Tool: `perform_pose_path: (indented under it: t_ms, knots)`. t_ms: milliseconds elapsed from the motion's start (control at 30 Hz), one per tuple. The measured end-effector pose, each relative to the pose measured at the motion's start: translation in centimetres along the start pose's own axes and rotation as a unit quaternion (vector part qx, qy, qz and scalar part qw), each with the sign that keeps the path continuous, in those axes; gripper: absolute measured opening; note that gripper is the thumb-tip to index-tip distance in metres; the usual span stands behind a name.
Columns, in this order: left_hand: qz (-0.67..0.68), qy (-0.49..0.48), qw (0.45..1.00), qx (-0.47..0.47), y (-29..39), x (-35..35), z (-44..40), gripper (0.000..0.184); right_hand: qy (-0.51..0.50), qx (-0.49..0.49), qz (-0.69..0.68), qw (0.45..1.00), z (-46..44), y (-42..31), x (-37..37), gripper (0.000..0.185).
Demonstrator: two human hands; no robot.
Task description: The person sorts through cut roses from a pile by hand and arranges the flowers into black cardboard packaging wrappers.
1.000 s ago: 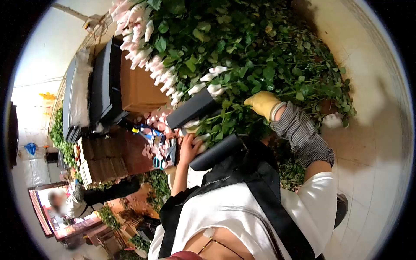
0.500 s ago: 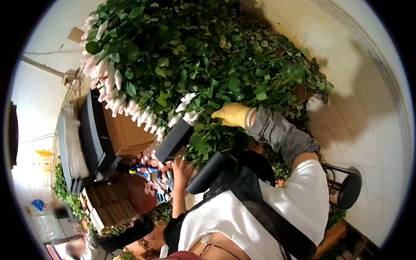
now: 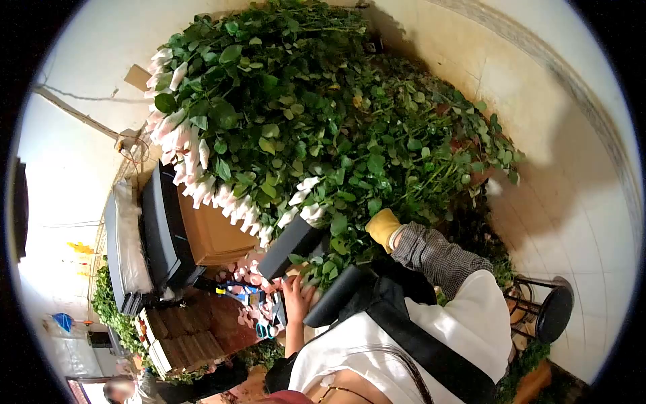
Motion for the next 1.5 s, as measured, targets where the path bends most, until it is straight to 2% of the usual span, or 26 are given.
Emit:
perform_pose_path:
  t_ms: [33, 100, 167, 200, 267, 300, 333, 367, 400, 433, 467, 500, 567, 600, 667, 700, 833, 900, 933, 1033, 1100, 1167, 1233, 1333, 1433, 1500]
  knots:
    - [0.018, 0.014, 1.000, -0.010, -0.1, 0.0, 0.0, 0.058, 0.005, 0.001, 0.004, 1.000, -0.9, 1.3, 0.0, 0.029]
    - [0.024, 0.005, 1.000, -0.005, -0.4, 0.0, -0.3, 0.060, -0.004, -0.070, -0.165, 0.984, -3.1, 2.4, 1.1, 0.039]
    - [0.004, -0.053, 0.998, -0.036, -0.6, 0.3, -0.8, 0.063, -0.018, -0.189, -0.179, 0.965, -1.4, 2.9, -5.8, 0.053]
    - [-0.004, -0.047, 0.999, -0.026, -0.4, 0.2, -0.8, 0.065, 0.017, -0.206, -0.205, 0.957, -1.0, 3.5, -9.9, 0.054]
    - [-0.001, -0.041, 0.999, -0.026, -1.0, 0.6, -0.6, 0.066, 0.259, -0.153, -0.265, 0.916, -1.0, 5.3, -17.8, 0.049]
    - [0.005, -0.033, 0.999, -0.027, -1.2, 0.8, -0.4, 0.067, 0.404, -0.178, -0.218, 0.870, -1.5, 5.8, -21.9, 0.048]
    - [0.005, -0.040, 0.998, -0.040, -1.3, 1.0, -0.2, 0.068, 0.541, -0.197, -0.230, 0.785, 0.1, 6.4, -26.4, 0.046]
    - [-0.007, -0.031, 0.999, -0.032, -1.6, 1.3, 0.0, 0.070, 0.547, -0.117, -0.209, 0.802, 0.8, 7.0, -30.2, 0.043]
    - [0.002, -0.024, 0.999, -0.027, -1.8, 1.5, 0.1, 0.069, 0.736, -0.158, -0.151, 0.641, 0.4, 7.9, -32.8, 0.043]
    - [0.011, -0.019, 0.999, -0.024, -1.9, 1.6, 0.1, 0.069, 0.684, -0.103, -0.160, 0.704, -0.5, 8.8, -35.5, 0.049]
    - [0.051, -0.034, 0.997, -0.053, -1.5, 1.4, 0.0, 0.063, 0.724, -0.126, -0.162, 0.659, -1.4, 9.7, -37.6, 0.052]
    - [0.055, -0.040, 0.996, -0.058, -1.6, 1.5, 0.0, 0.063, 0.686, -0.061, -0.121, 0.715, -4.5, 10.9, -39.4, 0.053]
    - [0.015, -0.014, 0.999, -0.032, -1.5, 1.4, 0.1, 0.066, 0.676, 0.043, 0.018, 0.736, -7.9, 11.7, -42.1, 0.059]
    - [0.027, -0.016, 0.999, -0.044, -1.7, 1.4, 0.2, 0.066, 0.678, 0.042, 0.012, 0.733, -8.9, 11.9, -43.1, 0.059]
    - [0.034, -0.012, 0.998, -0.059, -1.9, 1.4, 0.5, 0.065, 0.626, 0.036, -0.023, 0.779, -11.7, 12.9, -45.0, 0.060]
    - [0.034, -0.012, 0.997, -0.065, -1.9, 1.7, 0.4, 0.064, 0.675, 0.031, -0.130, 0.726, -17.7, 14.9, -45.8, 0.056]
    - [0.064, -0.011, 0.993, -0.101, -2.0, 1.5, 0.2, 0.063, 0.635, 0.057, -0.105, 0.763, -16.9, 14.7, -50.0, 0.046]
    - [0.063, -0.005, 0.992, -0.113, -1.6, 1.2, 0.0, 0.062, 0.612, 0.045, -0.112, 0.782, -20.3, 15.5, -50.7, 0.051]
    - [0.056, -0.008, 0.993, -0.105, -1.6, 1.2, 0.0, 0.061, 0.600, 0.089, -0.026, 0.794, -18.0, 14.7, -50.3, 0.058]
    - [0.050, -0.012, 0.994, -0.098, -1.7, 1.3, 0.1, 0.061, 0.621, 0.079, 0.036, 0.779, -14.9, 14.0, -49.3, 0.060]
    - [0.052, -0.011, 0.994, -0.098, -1.6, 1.3, 0.1, 0.062, 0.572, 0.086, 0.099, 0.810, -12.7, 13.7, -49.7, 0.068]
    - [0.062, -0.017, 0.993, -0.102, -1.8, 1.3, 0.1, 0.061, 0.452, 0.063, -0.045, 0.889, -15.0, 15.6, -52.1, 0.081]
    - [0.047, -0.017, 0.994, -0.093, -1.2, 1.0, -0.1, 0.059, 0.600, 0.051, 0.080, 0.794, -7.6, 12.8, -52.0, 0.078]
    - [0.037, -0.011, 0.996, -0.081, -0.6, 0.6, -0.3, 0.058, 0.737, 0.102, -0.043, 0.667, -0.9, 10.1, -50.9, 0.052]
    - [0.020, -0.007, 0.998, -0.059, -0.7, 0.8, 0.0, 0.060, 0.688, 0.100, -0.040, 0.717, -4.6, 9.0, -47.3, 0.090]
    - [0.024, -0.007, 0.998, -0.057, -0.8, 0.8, -0.1, 0.061, 0.660, 0.049, -0.040, 0.749, -11.0, 9.7, -43.7, 0.071]
Point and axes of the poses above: each hand's wrist, its own z-axis away from the middle knuckle, its own x-axis out of the palm, y = z × x, the point moved 6 cm from there along -z, towards the middle knuckle, and after that the axes turned 2 degrees about z, right-handed, at the moved point
